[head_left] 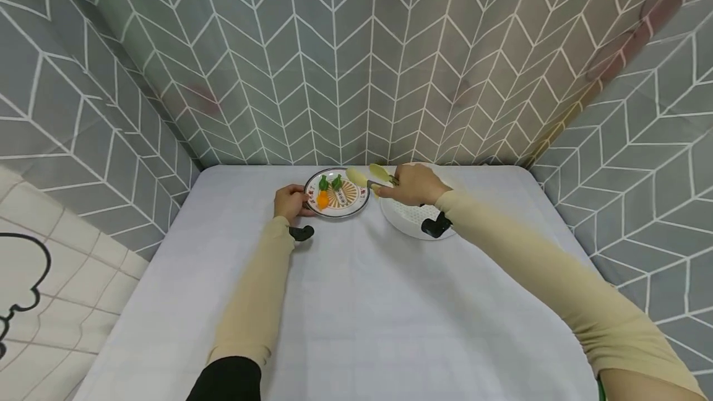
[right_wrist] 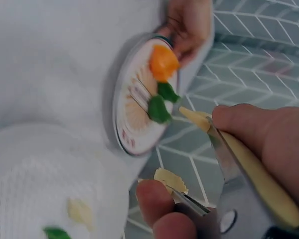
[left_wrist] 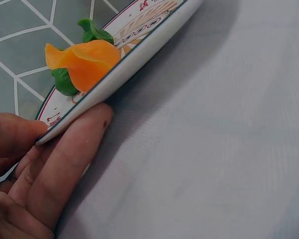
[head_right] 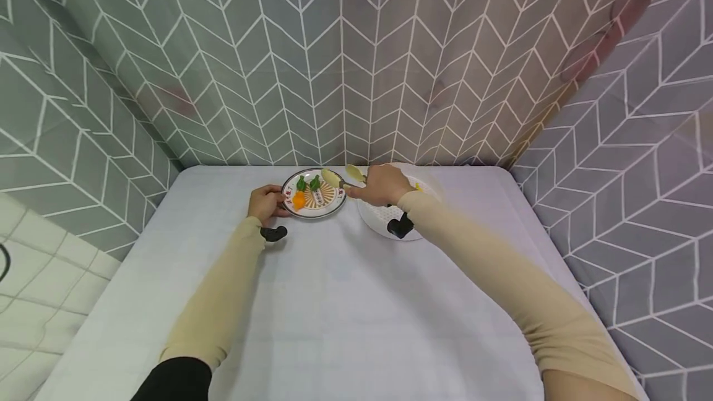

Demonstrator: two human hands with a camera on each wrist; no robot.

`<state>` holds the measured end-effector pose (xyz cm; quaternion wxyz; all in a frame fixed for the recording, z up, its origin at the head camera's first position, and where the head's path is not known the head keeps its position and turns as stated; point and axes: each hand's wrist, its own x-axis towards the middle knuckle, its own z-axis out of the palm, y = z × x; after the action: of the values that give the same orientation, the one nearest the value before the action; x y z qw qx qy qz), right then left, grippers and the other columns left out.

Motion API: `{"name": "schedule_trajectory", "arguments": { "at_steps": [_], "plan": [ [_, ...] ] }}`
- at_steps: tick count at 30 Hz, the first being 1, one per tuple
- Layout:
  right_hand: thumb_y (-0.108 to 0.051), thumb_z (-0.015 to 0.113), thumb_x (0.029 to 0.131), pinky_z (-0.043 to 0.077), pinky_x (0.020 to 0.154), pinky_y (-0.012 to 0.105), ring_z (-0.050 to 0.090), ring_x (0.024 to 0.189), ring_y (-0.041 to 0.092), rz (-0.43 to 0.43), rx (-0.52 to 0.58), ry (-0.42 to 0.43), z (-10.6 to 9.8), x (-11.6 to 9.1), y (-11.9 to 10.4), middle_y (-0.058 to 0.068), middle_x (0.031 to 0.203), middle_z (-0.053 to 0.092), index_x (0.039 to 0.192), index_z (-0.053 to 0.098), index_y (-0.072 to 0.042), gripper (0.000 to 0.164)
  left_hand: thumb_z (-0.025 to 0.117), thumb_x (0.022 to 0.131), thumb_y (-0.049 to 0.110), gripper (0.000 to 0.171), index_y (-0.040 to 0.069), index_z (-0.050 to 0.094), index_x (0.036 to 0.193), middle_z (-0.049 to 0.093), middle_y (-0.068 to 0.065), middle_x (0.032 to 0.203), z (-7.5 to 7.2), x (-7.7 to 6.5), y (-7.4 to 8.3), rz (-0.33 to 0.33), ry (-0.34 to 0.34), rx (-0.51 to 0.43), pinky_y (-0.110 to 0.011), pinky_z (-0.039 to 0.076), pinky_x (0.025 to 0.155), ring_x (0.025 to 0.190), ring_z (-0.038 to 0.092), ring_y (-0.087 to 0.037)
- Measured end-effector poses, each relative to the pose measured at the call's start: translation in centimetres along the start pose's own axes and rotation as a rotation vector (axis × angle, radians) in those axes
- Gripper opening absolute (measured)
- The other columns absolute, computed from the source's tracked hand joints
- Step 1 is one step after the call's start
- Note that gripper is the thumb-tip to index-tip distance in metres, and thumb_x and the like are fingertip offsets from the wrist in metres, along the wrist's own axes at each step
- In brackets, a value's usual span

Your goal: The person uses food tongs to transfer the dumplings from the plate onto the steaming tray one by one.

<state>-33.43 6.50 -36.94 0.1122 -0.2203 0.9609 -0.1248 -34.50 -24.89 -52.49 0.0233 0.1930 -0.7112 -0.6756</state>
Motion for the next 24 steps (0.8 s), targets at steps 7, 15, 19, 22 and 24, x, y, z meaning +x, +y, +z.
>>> {"name": "schedule_trajectory", "arguments": {
  "at_steps": [7, 15, 19, 22, 24],
  "plan": [
    [-0.063, 0.064, 0.096, 0.050, 0.056, 0.029, 0.064, 0.074, 0.022, 0.009, 0.015, -0.036, 3.1, 1.6, -1.1, 0.008, 0.091, 0.070, 0.112, 0.067, -0.002, 0.063, 0.054, 0.104, 0.001, 0.037, -0.005, 0.060, 0.140, 0.062, -0.019, 0.115, 0.2, -0.8, 0.0, 0.001, -0.005, 0.010, -0.023, 0.063, 0.052, 0.052, 0.064, -0.010],
    [-0.064, 0.065, 0.096, 0.053, 0.063, 0.032, 0.065, 0.081, 0.024, 0.025, 0.017, -0.010, 4.6, 3.1, -1.6, 0.010, 0.097, 0.071, 0.120, 0.066, -0.001, 0.067, 0.054, 0.104, 0.002, 0.040, -0.005, 0.058, 0.143, 0.063, -0.023, 0.120, 0.1, -0.9, 0.5, 0.025, -0.012, 0.014, -0.024, 0.064, 0.053, 0.051, 0.065, -0.011],
    [-0.064, 0.064, 0.096, 0.054, 0.067, 0.034, 0.064, 0.084, 0.025, 0.025, -0.003, -0.009, 4.8, 3.3, -2.0, 0.011, 0.098, 0.071, 0.122, 0.065, -0.001, 0.069, 0.054, 0.103, 0.001, 0.040, -0.005, 0.059, 0.142, 0.062, -0.024, 0.121, 0.0, -0.9, 0.4, 0.023, -0.006, 0.006, -0.024, 0.063, 0.052, 0.051, 0.065, -0.010],
    [-0.063, 0.064, 0.097, 0.054, 0.067, 0.034, 0.064, 0.084, 0.026, 0.022, -0.018, 0.002, 5.0, 3.5, -2.3, 0.011, 0.098, 0.071, 0.124, 0.065, 0.000, 0.069, 0.054, 0.103, 0.001, 0.039, -0.006, 0.059, 0.142, 0.061, -0.024, 0.121, -0.1, -0.8, 0.3, 0.027, -0.008, 0.004, -0.024, 0.063, 0.052, 0.052, 0.065, -0.010],
    [-0.062, 0.064, 0.098, 0.053, 0.066, 0.033, 0.064, 0.083, 0.026, 0.022, -0.021, 0.006, 5.2, 3.7, -2.3, 0.011, 0.097, 0.070, 0.123, 0.065, 0.000, 0.067, 0.054, 0.104, 0.001, 0.039, -0.006, 0.059, 0.141, 0.062, -0.024, 0.120, -0.1, -0.7, 0.2, 0.026, -0.012, 0.009, -0.024, 0.063, 0.052, 0.052, 0.065, -0.010]
  ]
}}
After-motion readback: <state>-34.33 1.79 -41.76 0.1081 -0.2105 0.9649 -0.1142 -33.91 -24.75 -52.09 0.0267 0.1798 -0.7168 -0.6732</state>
